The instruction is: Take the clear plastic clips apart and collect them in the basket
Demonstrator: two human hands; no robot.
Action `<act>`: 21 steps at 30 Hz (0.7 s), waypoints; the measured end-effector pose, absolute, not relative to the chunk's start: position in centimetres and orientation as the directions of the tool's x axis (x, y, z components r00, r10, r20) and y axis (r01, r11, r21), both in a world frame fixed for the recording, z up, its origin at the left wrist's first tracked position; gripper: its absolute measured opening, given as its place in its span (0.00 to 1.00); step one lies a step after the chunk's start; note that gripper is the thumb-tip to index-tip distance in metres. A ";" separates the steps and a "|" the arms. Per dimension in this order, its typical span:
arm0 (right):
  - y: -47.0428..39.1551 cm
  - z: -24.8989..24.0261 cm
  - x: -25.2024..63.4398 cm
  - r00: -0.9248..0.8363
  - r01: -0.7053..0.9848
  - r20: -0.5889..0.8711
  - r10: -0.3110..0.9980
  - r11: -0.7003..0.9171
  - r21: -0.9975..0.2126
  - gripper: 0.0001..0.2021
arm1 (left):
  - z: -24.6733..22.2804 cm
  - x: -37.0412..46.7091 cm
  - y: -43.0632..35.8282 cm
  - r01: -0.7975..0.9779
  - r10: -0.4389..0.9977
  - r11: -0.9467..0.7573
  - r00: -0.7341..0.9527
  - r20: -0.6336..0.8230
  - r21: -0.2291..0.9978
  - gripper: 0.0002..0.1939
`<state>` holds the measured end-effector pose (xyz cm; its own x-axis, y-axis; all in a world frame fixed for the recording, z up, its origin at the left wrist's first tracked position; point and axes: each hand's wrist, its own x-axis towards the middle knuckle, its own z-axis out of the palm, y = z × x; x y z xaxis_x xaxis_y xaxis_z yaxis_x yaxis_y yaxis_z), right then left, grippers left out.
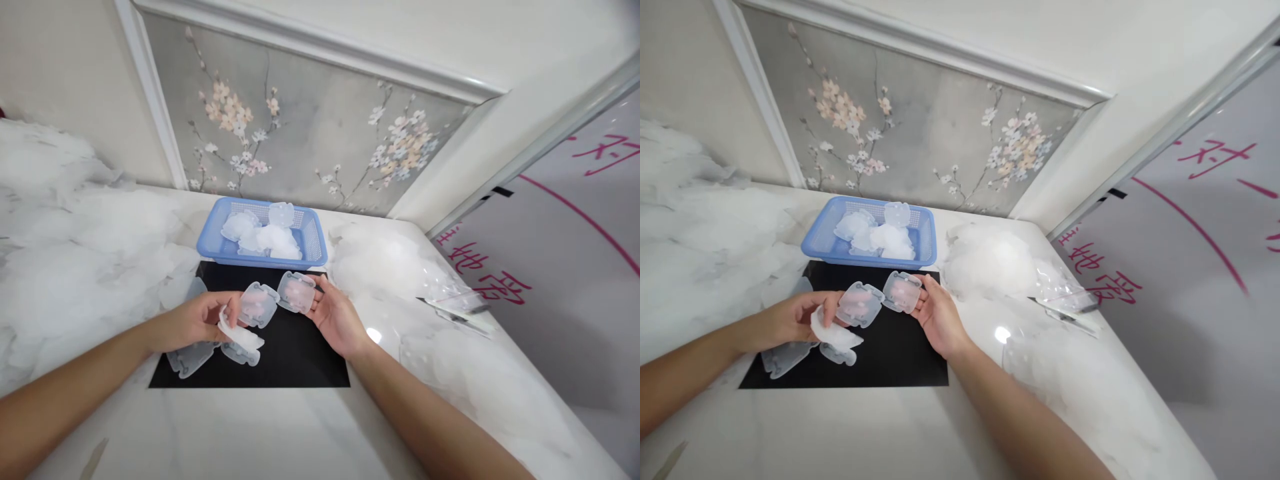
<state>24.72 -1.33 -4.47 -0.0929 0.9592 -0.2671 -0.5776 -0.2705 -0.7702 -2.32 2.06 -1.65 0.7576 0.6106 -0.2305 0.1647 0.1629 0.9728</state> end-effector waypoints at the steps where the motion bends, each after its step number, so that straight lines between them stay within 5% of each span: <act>1: -1.3 -4.4 24.7 -0.091 -0.573 -0.265 0.960 -0.268 -0.775 0.17 | -1.6 -2.3 2.0 0.153 0.615 0.169 0.755 -0.226 0.974 0.15; 8: -1.5 -4.1 24.5 -0.073 -0.566 -0.255 0.964 -0.250 -0.785 0.16 | -1.6 -2.1 1.6 0.095 0.659 0.191 0.726 -0.199 0.977 0.16; 12: -1.7 -4.0 24.4 -0.060 -0.496 -0.232 0.971 -0.230 -0.837 0.24 | -1.5 -1.9 1.5 0.053 0.659 0.228 0.727 -0.194 0.972 0.17; 15: -1.8 -4.0 24.4 -0.023 -0.416 -0.208 0.978 -0.199 -0.887 0.18 | -1.2 -1.7 1.4 0.037 0.651 0.250 0.734 -0.197 0.967 0.17; 21: -2.0 -4.0 24.5 -0.007 -0.296 -0.095 0.995 -0.093 -0.951 0.30 | -0.8 -1.6 1.3 0.044 0.660 0.239 0.725 -0.195 0.970 0.17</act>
